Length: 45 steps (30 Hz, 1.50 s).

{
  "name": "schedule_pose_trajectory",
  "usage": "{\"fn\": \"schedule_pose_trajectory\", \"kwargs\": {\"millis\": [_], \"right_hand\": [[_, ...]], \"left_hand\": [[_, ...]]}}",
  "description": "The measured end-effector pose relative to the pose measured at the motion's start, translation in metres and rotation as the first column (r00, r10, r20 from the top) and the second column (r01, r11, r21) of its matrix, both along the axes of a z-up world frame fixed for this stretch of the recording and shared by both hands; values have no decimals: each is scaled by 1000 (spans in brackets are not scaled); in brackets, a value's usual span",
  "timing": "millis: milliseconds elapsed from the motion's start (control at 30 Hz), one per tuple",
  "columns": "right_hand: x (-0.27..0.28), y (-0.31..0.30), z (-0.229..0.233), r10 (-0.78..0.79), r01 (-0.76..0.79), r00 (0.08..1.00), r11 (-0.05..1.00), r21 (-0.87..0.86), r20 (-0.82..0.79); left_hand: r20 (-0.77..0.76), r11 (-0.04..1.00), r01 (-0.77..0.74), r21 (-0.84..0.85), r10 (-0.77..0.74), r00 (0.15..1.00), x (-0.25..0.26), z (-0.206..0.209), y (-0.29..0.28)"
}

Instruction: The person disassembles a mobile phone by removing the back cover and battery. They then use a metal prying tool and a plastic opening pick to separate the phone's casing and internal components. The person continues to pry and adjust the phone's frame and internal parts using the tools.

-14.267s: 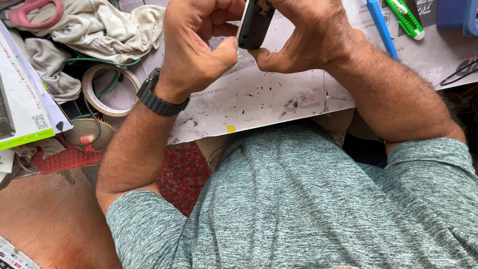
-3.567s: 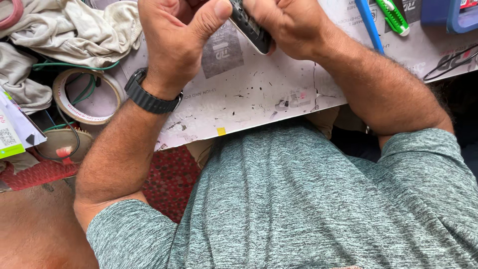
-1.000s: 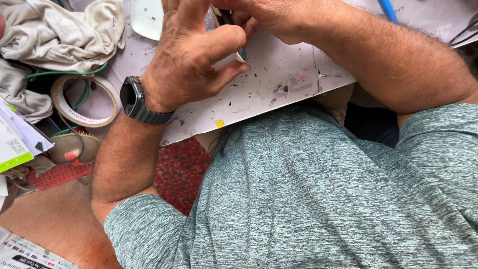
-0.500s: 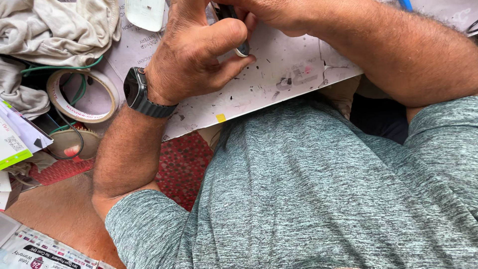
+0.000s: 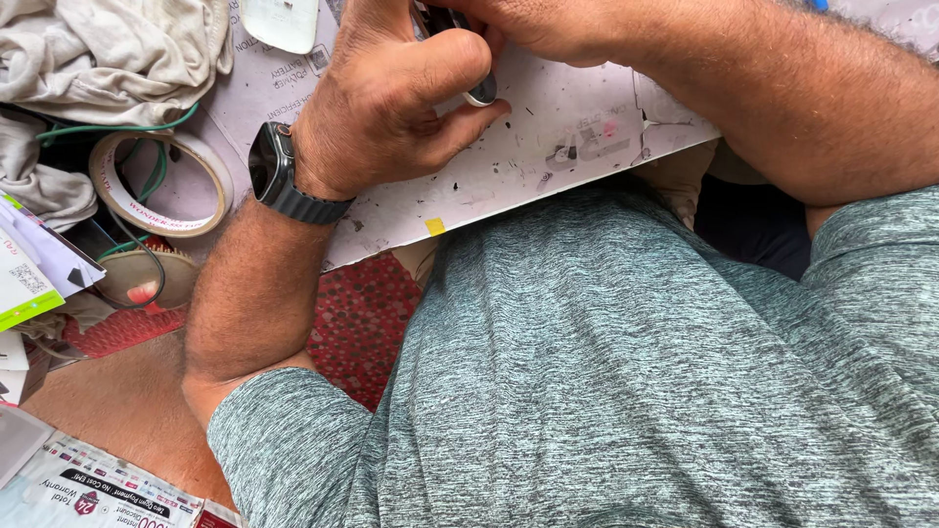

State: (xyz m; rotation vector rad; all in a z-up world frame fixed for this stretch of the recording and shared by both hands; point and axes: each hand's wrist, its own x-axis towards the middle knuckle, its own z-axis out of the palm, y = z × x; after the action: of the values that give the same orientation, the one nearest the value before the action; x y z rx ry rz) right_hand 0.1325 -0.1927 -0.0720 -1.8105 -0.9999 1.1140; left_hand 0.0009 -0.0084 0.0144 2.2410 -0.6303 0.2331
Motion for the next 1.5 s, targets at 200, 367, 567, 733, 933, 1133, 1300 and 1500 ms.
{"fn": "schedule_pose_trajectory", "kwargs": {"millis": [200, 367, 567, 733, 933, 1133, 1300, 1500], "right_hand": [[-1, 0, -1, -6, 6, 1000, 1000, -2, 1], [-1, 1, -1, -3, 3, 1000, 1000, 1, 1], [-2, 0, -3, 2, -2, 1000, 1000, -3, -10], [-2, 0, -5, 12, -12, 1000, 1000, -6, -24], [0, 0, -2, 19, -19, 999, 1000, 8, -42], [7, 3, 18, 34, -21, 991, 995, 102, -130], [10, 5, 29, 40, -21, 988, 992, 126, -151], [6, 4, 18, 57, -42, 988, 993, 113, -142]], "left_hand": [[-1, 1000, 3, -12, -3, 1000, 1, -2, -2], [-4, 1000, 5, -1, -5, 1000, 2, -2, -1], [-12, 1000, 12, -8, -12, 1000, 1, -2, -1], [-5, 1000, 5, 4, -5, 1000, 1, -4, -2], [23, 1000, 1, 11, -1, 1000, 1, -2, 1], [4, 996, -65, -64, 66, 998, 3, -3, 1], [24, 992, -101, -75, 103, 994, 3, -5, 0], [24, 984, -158, -78, 161, 987, -3, -9, -7]]}}
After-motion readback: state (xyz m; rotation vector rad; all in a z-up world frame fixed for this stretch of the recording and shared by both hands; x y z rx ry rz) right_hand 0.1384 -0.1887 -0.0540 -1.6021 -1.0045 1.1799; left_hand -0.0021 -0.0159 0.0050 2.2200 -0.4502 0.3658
